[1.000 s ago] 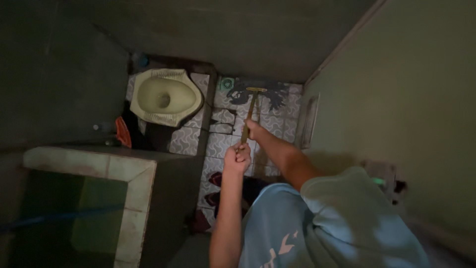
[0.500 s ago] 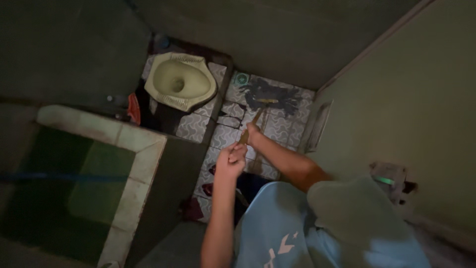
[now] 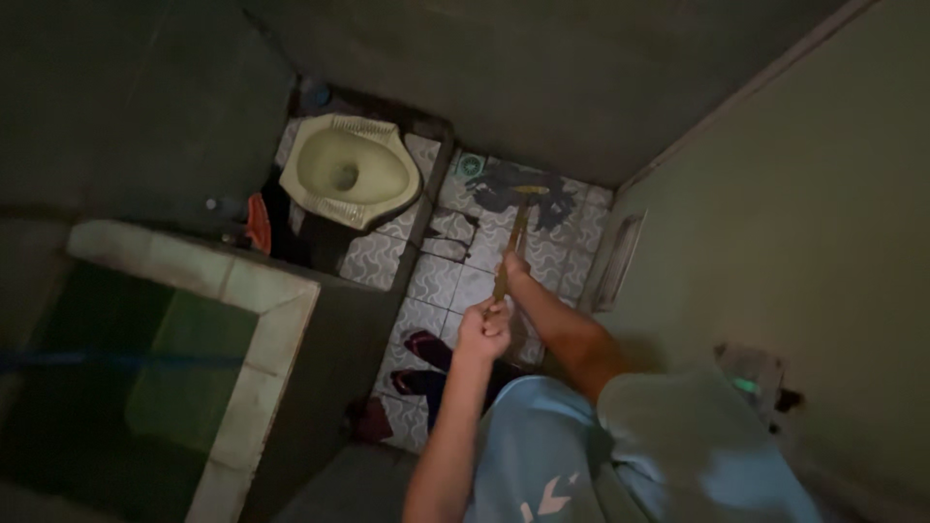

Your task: The person mops the floor in a small bathroom by hand using a mop, covering the area around the toilet and the corners of the tiled floor.

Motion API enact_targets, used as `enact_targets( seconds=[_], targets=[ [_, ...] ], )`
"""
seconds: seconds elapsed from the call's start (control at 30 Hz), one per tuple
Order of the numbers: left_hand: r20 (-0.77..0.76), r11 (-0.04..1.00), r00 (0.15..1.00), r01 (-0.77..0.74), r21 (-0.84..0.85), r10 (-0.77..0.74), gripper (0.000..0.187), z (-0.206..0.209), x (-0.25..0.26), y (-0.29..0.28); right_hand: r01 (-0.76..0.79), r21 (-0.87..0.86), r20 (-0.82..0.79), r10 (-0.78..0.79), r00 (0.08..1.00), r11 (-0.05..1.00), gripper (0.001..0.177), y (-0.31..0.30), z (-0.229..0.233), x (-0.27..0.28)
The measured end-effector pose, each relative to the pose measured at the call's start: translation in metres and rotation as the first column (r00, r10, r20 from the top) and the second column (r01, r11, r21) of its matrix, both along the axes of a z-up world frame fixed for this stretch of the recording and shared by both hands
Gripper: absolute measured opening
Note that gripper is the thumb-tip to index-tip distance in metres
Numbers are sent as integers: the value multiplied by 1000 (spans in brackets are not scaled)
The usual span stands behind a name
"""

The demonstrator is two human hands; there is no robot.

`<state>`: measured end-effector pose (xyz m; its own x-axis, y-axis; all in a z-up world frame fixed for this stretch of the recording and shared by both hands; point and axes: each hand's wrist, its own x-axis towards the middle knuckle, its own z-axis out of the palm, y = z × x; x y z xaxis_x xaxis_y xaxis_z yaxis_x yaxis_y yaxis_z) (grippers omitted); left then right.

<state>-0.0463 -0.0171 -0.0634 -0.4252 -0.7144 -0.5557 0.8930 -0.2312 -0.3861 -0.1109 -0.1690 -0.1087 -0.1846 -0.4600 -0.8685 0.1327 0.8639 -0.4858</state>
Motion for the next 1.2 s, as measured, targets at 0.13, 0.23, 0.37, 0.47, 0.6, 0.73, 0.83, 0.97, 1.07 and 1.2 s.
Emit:
enact_targets(
  seconds=[0.13,0.23,0.37,0.47,0.6,0.73,0.83,0.97,1.07,1.2],
  targets=[
    [80,999,996,22,46,-26,24,-20,4,-15,110,-2,46,-109,993,994,31,-17,-15,7],
    [0,998,1000,-13,-65,13,23,-26,28,-27,183,-23,150,-178,973,983,27,-30,-22,19],
    [-132,1000,991,8,-27,-11,27,-21,46,-36,203,-28,165,-195,967,979,21,-39,-26,34],
    [-86,1000,996,-22,-14,21,25,-23,51,-22,222,-24,182,-214,960,975,24,-32,-28,35],
    [-109,970,967,-217,109,229,17,-48,57,11,29,-44,114,-24,993,999,24,-4,-39,32],
    [-218,973,948,-220,72,231,12,-37,52,56,-129,-65,88,135,987,989,26,33,-41,47],
    [-140,982,975,-159,99,172,19,-10,54,83,-196,-77,52,200,978,978,28,57,-31,41],
    [-190,973,956,-210,95,225,23,14,67,90,-266,-37,85,268,960,963,31,87,-27,38],
    [-90,984,981,-166,67,172,24,16,52,92,-272,-55,118,277,954,961,34,89,-15,32],
    [85,987,983,-163,-7,163,24,-10,42,94,-256,-31,154,258,954,966,35,94,-7,32]
  ],
)
